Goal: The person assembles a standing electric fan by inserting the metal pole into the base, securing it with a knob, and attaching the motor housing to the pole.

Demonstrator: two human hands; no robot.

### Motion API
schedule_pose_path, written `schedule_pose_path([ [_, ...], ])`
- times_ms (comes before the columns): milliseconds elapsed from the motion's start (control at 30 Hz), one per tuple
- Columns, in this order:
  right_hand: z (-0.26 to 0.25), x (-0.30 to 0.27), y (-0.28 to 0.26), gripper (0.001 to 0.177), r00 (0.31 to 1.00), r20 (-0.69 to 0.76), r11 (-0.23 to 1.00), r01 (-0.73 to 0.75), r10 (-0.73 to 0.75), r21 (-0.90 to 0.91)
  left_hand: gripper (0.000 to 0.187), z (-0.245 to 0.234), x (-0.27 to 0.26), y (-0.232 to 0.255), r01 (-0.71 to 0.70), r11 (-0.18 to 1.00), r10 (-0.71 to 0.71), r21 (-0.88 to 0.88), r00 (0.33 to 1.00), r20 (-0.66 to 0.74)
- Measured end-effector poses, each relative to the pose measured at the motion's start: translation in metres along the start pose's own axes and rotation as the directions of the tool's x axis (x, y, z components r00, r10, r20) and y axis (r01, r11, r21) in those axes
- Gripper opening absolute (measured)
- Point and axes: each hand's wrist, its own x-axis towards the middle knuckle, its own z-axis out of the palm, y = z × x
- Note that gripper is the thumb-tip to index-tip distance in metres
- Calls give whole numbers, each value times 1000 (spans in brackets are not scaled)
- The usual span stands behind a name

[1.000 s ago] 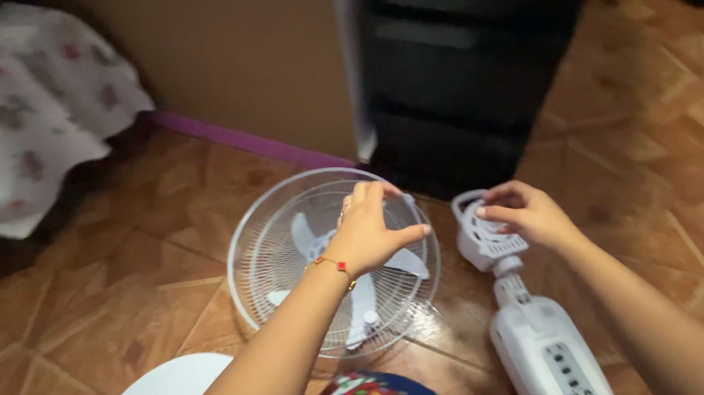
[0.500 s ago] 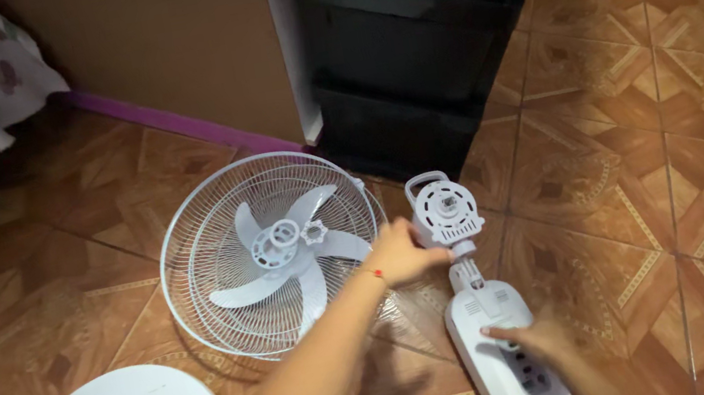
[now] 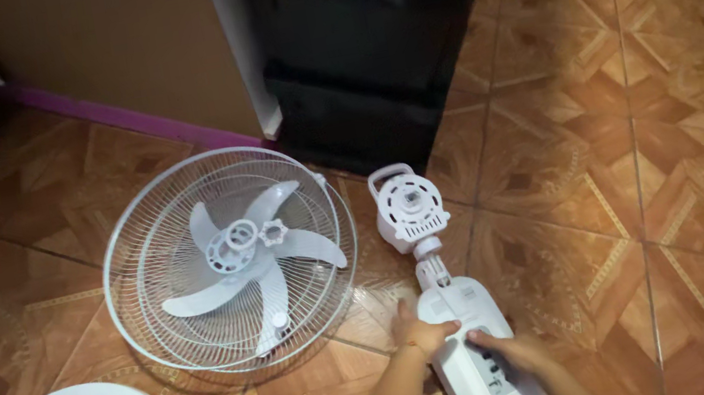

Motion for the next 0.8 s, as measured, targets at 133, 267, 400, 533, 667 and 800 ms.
schedule_pose_path([
  [133, -2, 1, 11, 74, 950, 311, 922, -147, 30, 359, 136, 27, 4, -14, 30, 996, -31, -80, 999, -12],
  [267, -2, 4, 7, 69, 968, 245, 912, -49, -58, 408, 130, 41, -2, -19, 125, 967, -106, -220, 990, 98],
  [400, 2, 2, 10, 73, 982, 185, 907, -37, -46, 420, 132, 50, -10, -28, 68, 954, -29, -292, 990, 137],
  [533, 8, 1, -1, 77, 968, 250, 865, -137, 14, 482, 128, 56, 0, -30, -23, 935, 61, -353, 993, 97],
  [667, 11, -12, -3, 77, 982, 189, 868, -105, 13, 485, 123, 61, 8, -41, 3, 927, 47, -374, 991, 126],
  [800, 16, -23, -7, 70, 991, 15, 832, 102, -132, 545, 122, 64, 11, -47, -32, 931, 80, -363, 990, 119],
])
